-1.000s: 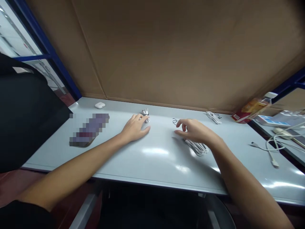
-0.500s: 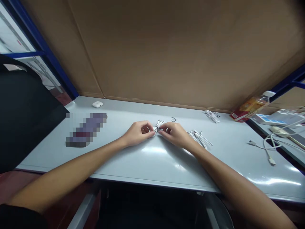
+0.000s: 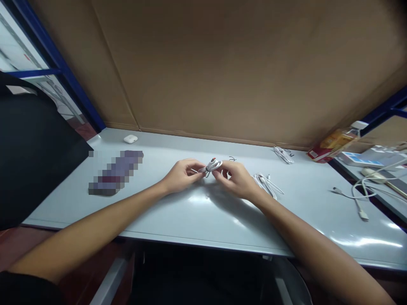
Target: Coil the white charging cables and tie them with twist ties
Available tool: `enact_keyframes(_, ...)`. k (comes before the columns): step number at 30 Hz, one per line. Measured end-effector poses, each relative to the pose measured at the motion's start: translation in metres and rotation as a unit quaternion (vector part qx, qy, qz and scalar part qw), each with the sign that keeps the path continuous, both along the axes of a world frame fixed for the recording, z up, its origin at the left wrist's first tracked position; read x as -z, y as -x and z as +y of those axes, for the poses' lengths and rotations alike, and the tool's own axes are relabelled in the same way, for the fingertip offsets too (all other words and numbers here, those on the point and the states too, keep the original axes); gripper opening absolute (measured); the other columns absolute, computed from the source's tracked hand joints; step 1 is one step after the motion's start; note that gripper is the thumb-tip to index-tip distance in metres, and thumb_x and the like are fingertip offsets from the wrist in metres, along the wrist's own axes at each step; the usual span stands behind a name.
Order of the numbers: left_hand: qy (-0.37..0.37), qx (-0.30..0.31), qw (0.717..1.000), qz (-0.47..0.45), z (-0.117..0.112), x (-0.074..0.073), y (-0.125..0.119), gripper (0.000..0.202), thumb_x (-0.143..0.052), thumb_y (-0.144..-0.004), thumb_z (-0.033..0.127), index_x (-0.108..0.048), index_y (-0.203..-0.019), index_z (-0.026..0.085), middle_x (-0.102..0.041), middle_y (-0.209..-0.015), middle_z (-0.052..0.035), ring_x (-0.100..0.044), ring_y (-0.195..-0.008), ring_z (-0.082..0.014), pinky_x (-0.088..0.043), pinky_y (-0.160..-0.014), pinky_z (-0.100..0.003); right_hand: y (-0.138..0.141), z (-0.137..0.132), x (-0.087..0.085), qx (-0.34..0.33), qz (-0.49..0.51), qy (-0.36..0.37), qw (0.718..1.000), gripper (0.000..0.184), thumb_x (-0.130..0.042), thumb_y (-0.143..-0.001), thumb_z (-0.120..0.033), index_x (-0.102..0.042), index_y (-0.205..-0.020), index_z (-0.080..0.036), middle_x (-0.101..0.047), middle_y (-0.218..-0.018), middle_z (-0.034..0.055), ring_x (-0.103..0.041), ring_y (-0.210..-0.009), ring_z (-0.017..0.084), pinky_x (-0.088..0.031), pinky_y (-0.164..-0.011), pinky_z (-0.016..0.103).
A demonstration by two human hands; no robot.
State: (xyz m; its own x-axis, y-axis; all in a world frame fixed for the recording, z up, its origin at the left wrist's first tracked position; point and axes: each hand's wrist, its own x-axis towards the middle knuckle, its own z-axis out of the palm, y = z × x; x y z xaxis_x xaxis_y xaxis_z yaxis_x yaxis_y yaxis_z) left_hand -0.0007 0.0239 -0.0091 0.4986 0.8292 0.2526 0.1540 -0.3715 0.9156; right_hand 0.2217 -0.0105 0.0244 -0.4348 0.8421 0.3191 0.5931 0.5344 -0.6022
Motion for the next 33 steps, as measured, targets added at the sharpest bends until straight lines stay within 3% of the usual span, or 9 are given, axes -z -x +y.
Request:
enact_keyframes(5,-0.023,0.005,1.000,-0.010,0.002,0.003,0.001,0.025,-0.073,-0.089,0.036,-0.080,-0.105,0.018,-0.070,-0.104,-0.0088,-0.070,-0.095,-0.0207,-0.062,-0.086,-0.036,0.000,-0.002,0.000,0.011,-0.012,-0.023,1.000,0.020,-0.051,-0.094,-0.022,-0.069,-0.084,-0.019,-0.063,-0.073,0.0015,-0.050,-0.065,0.015,-0.037,-0.065,0.029)
enact_keyframes(11,-0.082,-0.044,0.994,-0.061,0.002,0.003,0.003,0.017,-0.073,-0.088,0.033,-0.081,-0.096,0.021,-0.058,-0.118,-0.0089,-0.068,-0.101,-0.0195,-0.061,-0.095,-0.040,0.004,-0.006,-0.010,-0.005,0.070,0.185,0.980,0.024,-0.051,-0.093,-0.026,-0.065,-0.076,-0.019,-0.060,-0.069,-0.0005,-0.052,-0.063,0.014,-0.038,-0.059,0.027)
enact_keyframes(14,-0.059,-0.073,0.994,-0.054,-0.001,-0.001,0.002,0.025,-0.069,-0.090,0.033,-0.077,-0.110,0.021,-0.059,-0.122,-0.0097,-0.068,-0.097,-0.0187,-0.062,-0.083,-0.034,0.008,-0.007,-0.011,-0.028,0.088,0.233,0.968,0.026,-0.048,-0.093,-0.026,-0.064,-0.074,-0.019,-0.057,-0.067,-0.0017,-0.051,-0.061,0.014,-0.039,-0.058,0.027)
enact_keyframes(17,0.029,-0.049,0.998,-0.040,-0.004,-0.004,0.001,0.047,-0.060,-0.096,0.038,-0.061,-0.139,0.021,-0.067,-0.110,-0.0081,-0.066,-0.076,-0.0141,-0.056,-0.065,-0.027,0.012,-0.008,-0.006,-0.025,0.072,0.156,0.985,0.023,-0.049,-0.092,-0.023,-0.063,-0.074,-0.019,-0.058,-0.069,-0.0016,-0.049,-0.062,0.013,-0.037,-0.059,0.027)
enact_keyframes(19,0.062,-0.010,0.998,-0.019,-0.006,-0.007,0.001,0.047,-0.049,-0.101,0.042,-0.062,-0.139,0.019,-0.070,-0.101,-0.0070,-0.062,-0.069,-0.0137,-0.052,-0.062,-0.027,0.014,-0.008,-0.002,-0.020,0.053,0.083,0.995,0.024,-0.049,-0.092,-0.022,-0.062,-0.073,-0.019,-0.059,-0.070,-0.0010,-0.049,-0.062,0.013,-0.036,-0.061,0.027)
enact_keyframes(23,-0.025,0.029,0.999,0.012,-0.011,-0.013,0.002,0.033,-0.056,-0.097,0.040,-0.077,-0.113,0.021,-0.071,-0.109,-0.0081,-0.064,-0.091,-0.0197,-0.051,-0.077,-0.031,0.016,-0.011,0.002,0.021,0.043,0.008,0.999,0.028,-0.051,-0.092,-0.023,-0.058,-0.065,-0.019,-0.056,-0.063,-0.0012,-0.048,-0.060,0.013,-0.035,-0.062,0.028)
enact_keyframes(27,-0.139,0.011,0.990,0.032,-0.016,-0.017,0.005,0.019,-0.069,-0.088,0.031,-0.081,-0.102,0.025,-0.064,-0.099,-0.0055,-0.060,-0.085,-0.0173,-0.048,-0.071,-0.030,0.015,-0.011,0.002,0.071,0.064,-0.018,0.995,0.028,-0.053,-0.090,-0.022,-0.058,-0.063,-0.020,-0.056,-0.061,-0.0014,-0.047,-0.058,0.013,-0.034,-0.060,0.029)
enact_keyframes(30,-0.161,0.034,0.985,0.048,-0.017,-0.016,0.006,0.019,-0.070,-0.087,0.027,-0.081,-0.103,0.025,-0.063,-0.090,-0.0037,-0.059,-0.081,-0.0162,-0.047,-0.069,-0.029,0.013,-0.010,0.004,0.078,0.078,-0.044,0.993,0.030,-0.054,-0.092,-0.022,-0.060,-0.062,-0.020,-0.058,-0.061,-0.0008,-0.049,-0.059,0.014,-0.035,-0.060,0.029)
enact_keyframes(33,-0.133,0.077,0.987,0.045,-0.018,-0.014,0.005,0.018,-0.069,-0.088,0.025,-0.079,-0.102,0.022,-0.065,-0.083,-0.0030,-0.058,-0.076,-0.0154,-0.046,-0.067,-0.029,0.013,-0.010,0.005,0.060,0.089,-0.069,0.992,0.027,-0.055,-0.095,-0.024,-0.070,-0.073,-0.021,-0.067,-0.069,0.0018,-0.057,-0.064,0.016,-0.041,-0.064,0.030)
